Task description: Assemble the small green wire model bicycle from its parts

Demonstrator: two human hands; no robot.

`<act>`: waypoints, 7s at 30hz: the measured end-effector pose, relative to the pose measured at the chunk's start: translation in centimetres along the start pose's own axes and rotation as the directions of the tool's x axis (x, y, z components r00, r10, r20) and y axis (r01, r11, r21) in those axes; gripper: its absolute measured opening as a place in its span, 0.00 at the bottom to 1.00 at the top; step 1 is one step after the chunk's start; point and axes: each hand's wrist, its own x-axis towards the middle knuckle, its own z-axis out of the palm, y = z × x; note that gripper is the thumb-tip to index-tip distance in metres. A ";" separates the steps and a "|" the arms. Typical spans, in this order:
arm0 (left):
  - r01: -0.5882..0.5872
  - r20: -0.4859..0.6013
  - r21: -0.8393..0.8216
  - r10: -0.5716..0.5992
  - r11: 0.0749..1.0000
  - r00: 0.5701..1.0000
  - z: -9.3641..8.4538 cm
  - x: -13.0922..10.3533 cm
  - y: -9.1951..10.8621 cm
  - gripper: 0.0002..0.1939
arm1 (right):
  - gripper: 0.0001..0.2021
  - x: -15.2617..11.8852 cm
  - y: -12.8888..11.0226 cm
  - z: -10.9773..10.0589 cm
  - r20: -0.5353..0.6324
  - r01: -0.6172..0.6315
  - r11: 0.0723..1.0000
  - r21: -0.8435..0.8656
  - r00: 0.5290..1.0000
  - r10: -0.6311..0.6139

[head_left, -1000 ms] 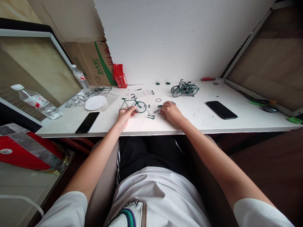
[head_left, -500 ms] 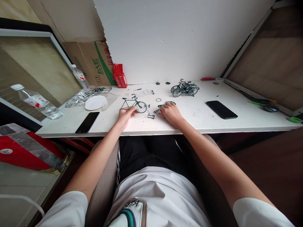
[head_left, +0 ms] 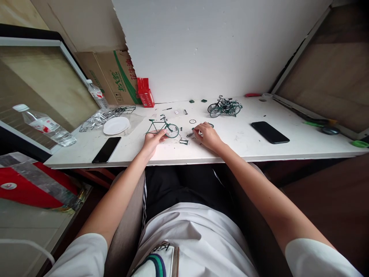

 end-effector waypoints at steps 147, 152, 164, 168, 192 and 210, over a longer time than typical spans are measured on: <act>-0.012 0.091 0.022 0.010 1.000 0.996 2.7 -2.3 -0.1 0.24 | 0.20 1.0 -6.3 2.0 0.292 -0.351 0.216 0.911 0.920 0.260; -0.026 0.095 0.048 0.021 0.999 0.995 2.5 -2.1 -0.6 0.23 | 0.20 1.0 -6.2 2.2 0.293 -0.360 0.240 0.902 0.916 0.274; -0.054 0.109 0.142 0.038 0.988 0.993 2.7 -1.9 -1.4 0.21 | 0.23 1.0 -5.7 3.1 0.277 -0.344 0.219 0.913 0.918 0.285; -0.035 0.125 0.146 0.017 0.989 0.992 2.5 -1.7 -1.5 0.24 | 0.22 0.9 -5.2 3.3 0.286 -0.344 0.158 0.926 0.910 0.301; -0.024 0.154 0.175 -0.003 0.984 0.988 2.6 -1.9 -1.1 0.28 | 0.21 0.9 -4.9 3.6 0.309 -0.353 0.102 0.930 0.901 0.306; -0.035 0.167 0.191 0.003 0.981 0.986 2.6 -1.9 -1.3 0.28 | 0.24 1.0 -5.3 3.4 0.256 -0.337 0.202 0.919 0.904 0.342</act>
